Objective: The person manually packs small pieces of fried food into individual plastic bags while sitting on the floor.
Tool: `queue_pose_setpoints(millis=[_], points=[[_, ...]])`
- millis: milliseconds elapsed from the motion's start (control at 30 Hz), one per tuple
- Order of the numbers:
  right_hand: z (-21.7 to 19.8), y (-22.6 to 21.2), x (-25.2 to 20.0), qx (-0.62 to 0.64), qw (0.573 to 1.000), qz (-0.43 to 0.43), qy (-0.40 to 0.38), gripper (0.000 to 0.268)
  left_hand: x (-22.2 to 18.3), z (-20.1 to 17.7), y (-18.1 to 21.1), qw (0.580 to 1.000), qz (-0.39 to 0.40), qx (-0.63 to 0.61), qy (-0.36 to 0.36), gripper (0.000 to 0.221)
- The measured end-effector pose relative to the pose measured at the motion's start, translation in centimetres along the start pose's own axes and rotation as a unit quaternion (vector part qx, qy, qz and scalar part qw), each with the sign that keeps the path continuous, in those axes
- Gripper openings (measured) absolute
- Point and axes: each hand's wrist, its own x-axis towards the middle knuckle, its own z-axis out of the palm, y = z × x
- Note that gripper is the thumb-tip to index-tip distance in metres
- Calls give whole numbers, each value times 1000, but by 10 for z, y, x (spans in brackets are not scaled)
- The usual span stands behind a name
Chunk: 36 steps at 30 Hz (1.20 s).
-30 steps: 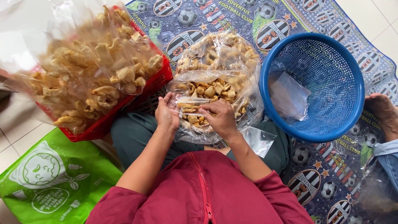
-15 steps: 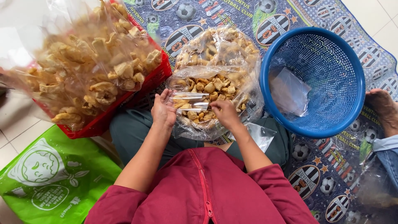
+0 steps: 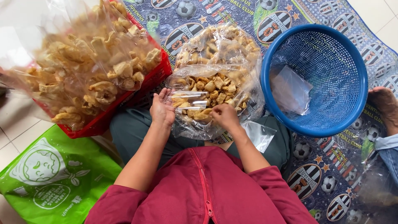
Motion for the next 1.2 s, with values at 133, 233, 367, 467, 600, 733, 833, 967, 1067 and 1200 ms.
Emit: queue_pose_setpoints(millis=[133, 233, 367, 467, 600, 733, 833, 967, 1067, 1200], points=[[-33, -5, -12, 74, 976, -55, 200, 15, 1, 1, -2, 1000, -4, -10, 13, 54], [-53, -20, -20, 156, 940, -72, 295, 19, 9, -4, -8, 1000, -2, -9, 19, 54], [-73, -49, -36, 207, 897, -107, 374, 20, 19, -11, -13, 1000, -1, -7, 22, 55], [-80, -72, -44, 195, 881, -177, 393, 22, 18, -11, -12, 1000, 1, -8, 21, 55], [-73, -83, -44, 143, 867, -285, 384, 24, 9, -3, -12, 1000, 15, -4, 8, 54], [-67, -91, -45, 118, 888, -286, 341, 21, -23, 28, -5, 1000, 23, 5, -14, 54], [-68, -100, -48, 233, 915, -184, 274, 19, -56, 54, 3, 998, 44, 33, -23, 52], [-67, -95, -44, 467, 879, -31, 89, 30, -77, 70, 7, 993, 72, 56, -70, 52], [-65, -93, -43, 526, 848, -6, 69, 25, -73, 65, 3, 990, 84, 63, -92, 50], [-63, -83, -40, 547, 836, -9, 43, 27, -77, 69, 6, 987, 96, 52, -118, 45]])
